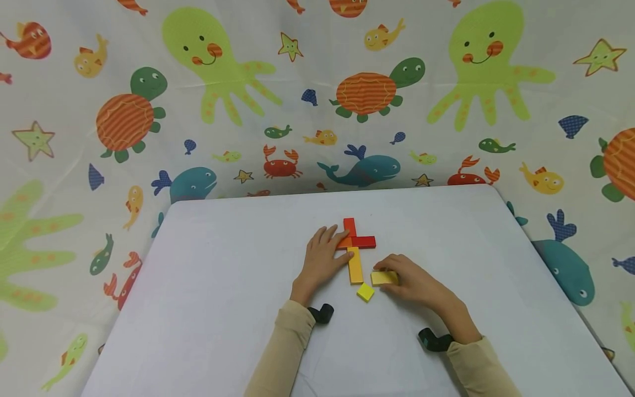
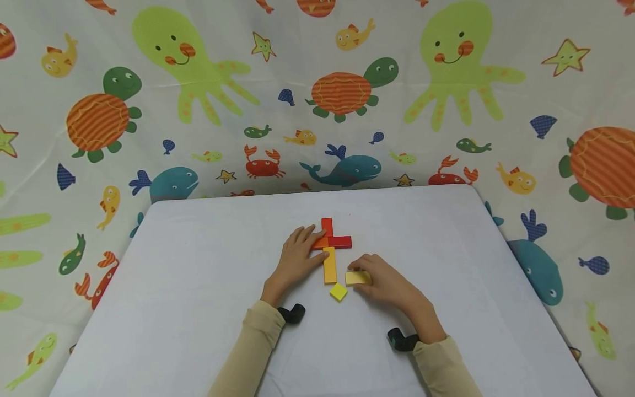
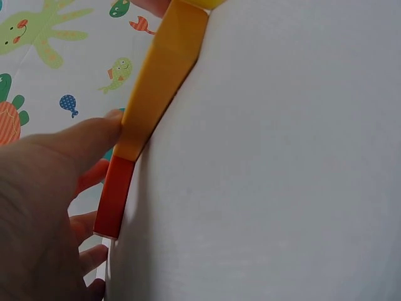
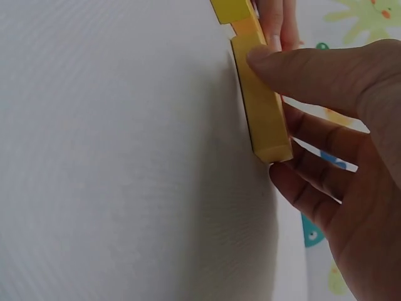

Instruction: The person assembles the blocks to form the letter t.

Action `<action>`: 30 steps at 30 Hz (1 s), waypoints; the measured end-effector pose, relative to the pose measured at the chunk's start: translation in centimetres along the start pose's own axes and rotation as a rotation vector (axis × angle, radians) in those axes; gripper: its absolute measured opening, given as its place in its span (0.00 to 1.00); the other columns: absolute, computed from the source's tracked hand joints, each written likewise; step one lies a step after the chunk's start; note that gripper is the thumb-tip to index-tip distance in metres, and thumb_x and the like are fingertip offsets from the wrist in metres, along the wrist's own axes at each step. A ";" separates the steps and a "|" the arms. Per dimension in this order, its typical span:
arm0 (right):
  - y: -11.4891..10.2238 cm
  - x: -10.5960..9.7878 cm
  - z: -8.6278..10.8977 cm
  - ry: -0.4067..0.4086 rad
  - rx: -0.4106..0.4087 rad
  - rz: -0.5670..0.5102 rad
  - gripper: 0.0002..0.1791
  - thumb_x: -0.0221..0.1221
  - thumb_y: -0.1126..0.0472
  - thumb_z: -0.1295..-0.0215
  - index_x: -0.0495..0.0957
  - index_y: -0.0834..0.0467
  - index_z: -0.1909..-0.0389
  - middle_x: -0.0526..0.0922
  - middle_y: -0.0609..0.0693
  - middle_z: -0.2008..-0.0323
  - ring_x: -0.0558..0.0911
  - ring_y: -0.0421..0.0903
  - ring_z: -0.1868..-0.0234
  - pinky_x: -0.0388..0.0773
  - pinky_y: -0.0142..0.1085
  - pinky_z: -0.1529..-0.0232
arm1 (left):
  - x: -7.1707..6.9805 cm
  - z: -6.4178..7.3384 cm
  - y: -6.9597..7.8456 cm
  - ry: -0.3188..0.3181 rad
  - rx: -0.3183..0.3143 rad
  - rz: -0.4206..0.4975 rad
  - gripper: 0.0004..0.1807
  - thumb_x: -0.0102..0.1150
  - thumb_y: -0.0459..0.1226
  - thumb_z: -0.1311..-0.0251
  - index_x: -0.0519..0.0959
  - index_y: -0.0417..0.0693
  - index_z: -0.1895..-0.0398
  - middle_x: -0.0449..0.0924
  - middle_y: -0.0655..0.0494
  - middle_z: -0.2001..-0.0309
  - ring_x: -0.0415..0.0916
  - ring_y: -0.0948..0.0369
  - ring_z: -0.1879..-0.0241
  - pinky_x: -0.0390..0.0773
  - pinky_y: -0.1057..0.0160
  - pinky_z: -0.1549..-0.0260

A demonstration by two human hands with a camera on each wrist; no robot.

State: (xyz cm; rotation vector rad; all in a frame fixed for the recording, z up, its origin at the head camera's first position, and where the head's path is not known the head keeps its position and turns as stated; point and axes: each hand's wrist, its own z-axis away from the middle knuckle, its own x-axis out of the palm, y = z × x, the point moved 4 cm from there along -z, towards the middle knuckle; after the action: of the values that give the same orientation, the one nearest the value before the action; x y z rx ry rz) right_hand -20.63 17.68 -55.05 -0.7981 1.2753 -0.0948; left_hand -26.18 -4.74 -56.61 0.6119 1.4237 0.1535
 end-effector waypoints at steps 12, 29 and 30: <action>-0.3 -0.2 0.4 0.004 0.001 0.016 0.21 0.73 0.60 0.39 0.82 0.50 0.45 0.83 0.48 0.47 0.78 0.48 0.44 0.82 0.51 0.38 | 0.2 -0.2 0.0 -0.013 -0.005 -0.002 0.38 0.58 0.59 0.30 0.62 0.67 0.19 0.53 0.53 0.16 0.45 0.47 0.16 0.51 0.38 0.20; -0.8 -0.1 2.3 -0.006 -0.003 0.024 0.19 0.74 0.61 0.40 0.82 0.46 0.48 0.82 0.43 0.47 0.77 0.45 0.43 0.82 0.50 0.38 | -0.2 -0.2 0.3 -0.021 -0.003 -0.002 0.37 0.57 0.58 0.29 0.62 0.65 0.19 0.53 0.52 0.16 0.45 0.46 0.17 0.51 0.38 0.19; -0.8 -0.1 2.4 -0.007 -0.007 0.019 0.19 0.74 0.61 0.40 0.82 0.46 0.49 0.82 0.43 0.47 0.77 0.45 0.43 0.81 0.50 0.38 | -0.2 -0.2 0.2 -0.019 -0.002 0.000 0.37 0.57 0.58 0.29 0.62 0.65 0.19 0.53 0.52 0.16 0.45 0.46 0.17 0.51 0.38 0.20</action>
State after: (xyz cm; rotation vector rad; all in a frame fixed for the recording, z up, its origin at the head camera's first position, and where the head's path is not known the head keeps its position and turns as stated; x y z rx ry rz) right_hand -18.25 18.26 -54.36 -0.7913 1.2772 -0.0721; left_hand -26.32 -4.58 -56.29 0.6106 1.4049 0.1489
